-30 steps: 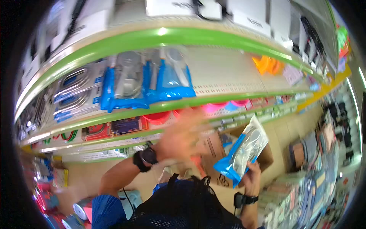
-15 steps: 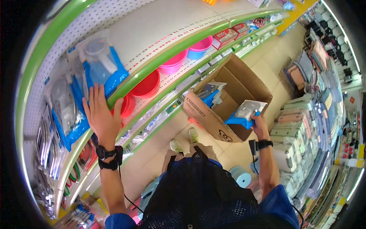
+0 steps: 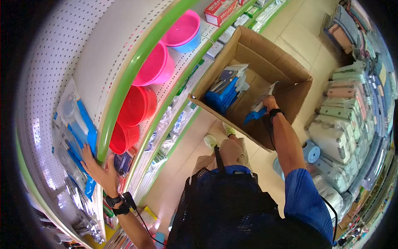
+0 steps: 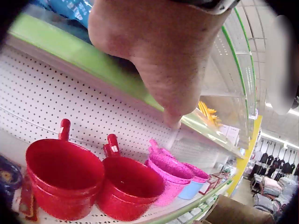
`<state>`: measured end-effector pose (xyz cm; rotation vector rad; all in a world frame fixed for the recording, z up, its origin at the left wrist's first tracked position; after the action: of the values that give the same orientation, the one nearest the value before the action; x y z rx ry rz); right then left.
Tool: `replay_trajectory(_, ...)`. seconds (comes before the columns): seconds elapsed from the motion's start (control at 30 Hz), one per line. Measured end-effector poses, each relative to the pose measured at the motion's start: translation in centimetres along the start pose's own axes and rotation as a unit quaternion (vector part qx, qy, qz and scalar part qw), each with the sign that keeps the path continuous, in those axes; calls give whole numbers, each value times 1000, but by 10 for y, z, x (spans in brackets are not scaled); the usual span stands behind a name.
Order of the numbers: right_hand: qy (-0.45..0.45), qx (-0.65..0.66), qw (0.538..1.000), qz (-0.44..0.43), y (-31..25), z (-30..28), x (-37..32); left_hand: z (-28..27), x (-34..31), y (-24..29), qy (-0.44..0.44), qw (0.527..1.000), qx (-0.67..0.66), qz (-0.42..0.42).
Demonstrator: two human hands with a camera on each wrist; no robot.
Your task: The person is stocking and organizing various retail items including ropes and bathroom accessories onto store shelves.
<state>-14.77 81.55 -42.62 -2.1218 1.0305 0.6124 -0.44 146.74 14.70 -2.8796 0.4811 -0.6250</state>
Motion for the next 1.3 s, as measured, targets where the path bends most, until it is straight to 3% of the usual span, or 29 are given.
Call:
replay_trajectory(0.23,-29,-329,939,-95,47,100,43,7,-5,-5,-16,1000,-5,-18)
replay_trajectory(0.47,-45,-461,877,-129,87,149,43,11,-4,-6,-31,999,-14,-18)
replay_trajectory(0.53,-27,-443,887,-126,127,172,67,12,-3,-7,-22,1000,-13,-16)
replay_trajectory(0.6,30,-453,878,-153,203,215,138,8,-3,-3,-13,1000,-17,-19)
replay_trajectory(0.63,38,-570,803,-173,206,226,138,9,-2,-2,-13,1000,-16,-14)
replay_trajectory(0.67,48,-573,799,-175,175,212,135,8,-5,-5,-5,1000,-18,-21)
replay_trajectory(0.73,31,-430,891,-141,104,140,89,10,-2,-7,-3,1000,-4,-24)
replay_trajectory(0.8,55,-365,917,-152,48,91,72,1,-6,-12,12,999,-10,-28)
replay_trajectory(0.9,97,-301,916,-247,-21,35,34,6,-3,-17,-36,998,-34,-29)
replay_trajectory(0.93,116,-281,905,-297,-68,15,19,-18,-8,-24,-28,998,-27,-54)
replay_trajectory(0.97,125,-273,899,-319,-71,-5,-5,-12,1,-15,-53,996,-60,-45)
replay_trajectory(1.0,55,141,977,-148,-74,-45,-28,-17,4,-19,-7,991,-92,-93)
replay_trajectory(1.03,12,261,961,-95,-92,-54,-49,-37,-5,-39,61,981,-108,-151)
replay_trajectory(1.1,-31,496,867,35,-131,-73,-88,-53,-7,-54,93,975,-92,-181)
replay_trajectory(1.13,0,510,860,-8,-156,-94,-104,-64,-24,-86,125,964,-54,-228)
replay_trajectory(1.2,-38,476,875,-77,-150,-97,-95,-56,-33,-116,139,956,-28,-258)
replay_trajectory(1.27,-30,462,879,-115,-168,-112,-113,-46,-44,-146,61,952,77,-291)
replay_trajectory(1.3,11,454,886,-89,-183,-124,-145,-47,-47,-151,70,948,78,-300)
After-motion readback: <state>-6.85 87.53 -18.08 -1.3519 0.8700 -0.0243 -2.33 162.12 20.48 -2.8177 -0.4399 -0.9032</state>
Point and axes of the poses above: each hand's wrist, its own x-axis towards the middle knuckle, its own z-axis out of the palm, y = z × x, the point moved 8 cm from there along x, towards the middle knuckle, and after that the axes turned 2 degrees about x, right-handed, at the moved point
